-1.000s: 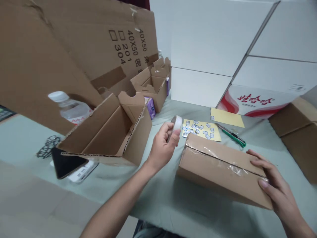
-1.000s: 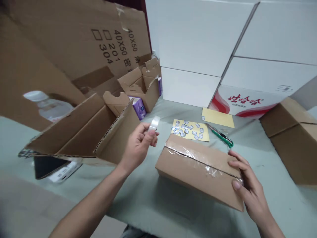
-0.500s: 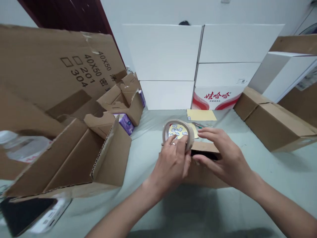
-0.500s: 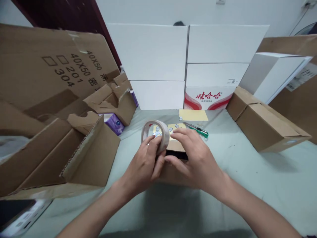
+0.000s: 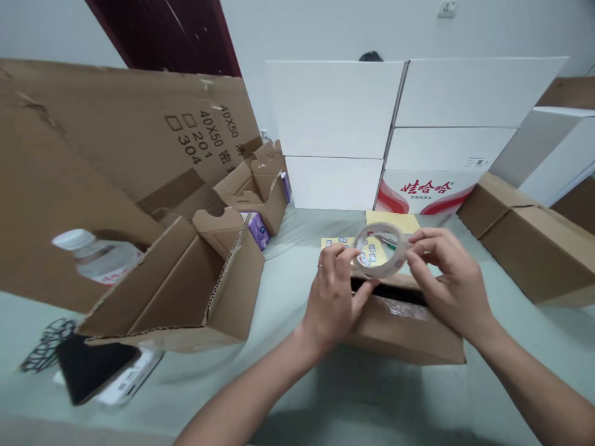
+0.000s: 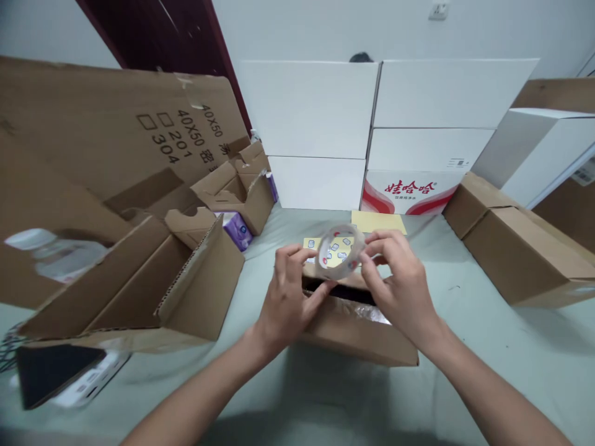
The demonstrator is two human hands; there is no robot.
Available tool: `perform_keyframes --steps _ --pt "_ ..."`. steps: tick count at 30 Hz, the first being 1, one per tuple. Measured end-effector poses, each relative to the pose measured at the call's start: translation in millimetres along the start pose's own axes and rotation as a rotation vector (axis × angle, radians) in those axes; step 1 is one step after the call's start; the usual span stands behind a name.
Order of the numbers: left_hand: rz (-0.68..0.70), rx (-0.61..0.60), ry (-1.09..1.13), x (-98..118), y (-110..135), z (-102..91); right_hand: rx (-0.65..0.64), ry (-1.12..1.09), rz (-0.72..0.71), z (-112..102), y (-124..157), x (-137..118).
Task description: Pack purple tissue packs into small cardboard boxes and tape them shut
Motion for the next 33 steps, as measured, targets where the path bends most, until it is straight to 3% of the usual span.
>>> perform_keyframes --steps 3,6,9,11,14,15,17,19,21,24,26,33 --pt "-0.01 -0.185 0.043 -3 4 2.9 0.051 -0.194 0.282 -5 2 8" --pt "0.05 -0.223 0.055 -1 7 -6.7 0.085 -0.353 0.483 -7 7 14" --pt "0.025 -0.102 -0.097 -12 16 -39.0 0.122 -0.523 0.661 -7 13 23" --pt "-0.1 0.03 -0.381 -32 29 -69.6 0.161 -0.623 0.752 -8 18 29" --pt "-0.357 0.014 -0.738 -75 52 -109.0 0.204 -0.685 0.78 -10 22 34" --pt "-0.367 -0.041 -0.775 -88 60 -117.5 0.211 -0.691 0.772 -10 22 35" --pt "-0.362 -0.029 -0.799 -105 73 -130.1 0.225 -0.697 0.761 -11 23 34" --pt "-0.341 0.003 -0.78 -106 83 -138.6 0.249 -0.697 0.765 -12 24 33" --pt "-0.306 0.004 -0.77 -94 89 -144.2 0.262 -0.699 0.775 -12 24 33" --pt "-0.152 -0.002 -0.726 -69 90 -141.4 0.259 -0.708 0.774 -11 24 33" --pt "-0.048 -0.013 -0.66 -59 84 -127.0 0.267 -0.718 0.769 -10 24 33" --pt "0.0 -0.029 -0.635 -73 40 -51.7 0.336 -0.787 0.817 -5 23 28"
Point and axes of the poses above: each hand's wrist, its own y-axis away from the middle knuckle, its own z-axis out of the palm, x = y × z, the point moved 1 cm from there along -y, towards the middle knuckle, and after that the axes turned 15 degrees about -y, right-handed, at the moved point
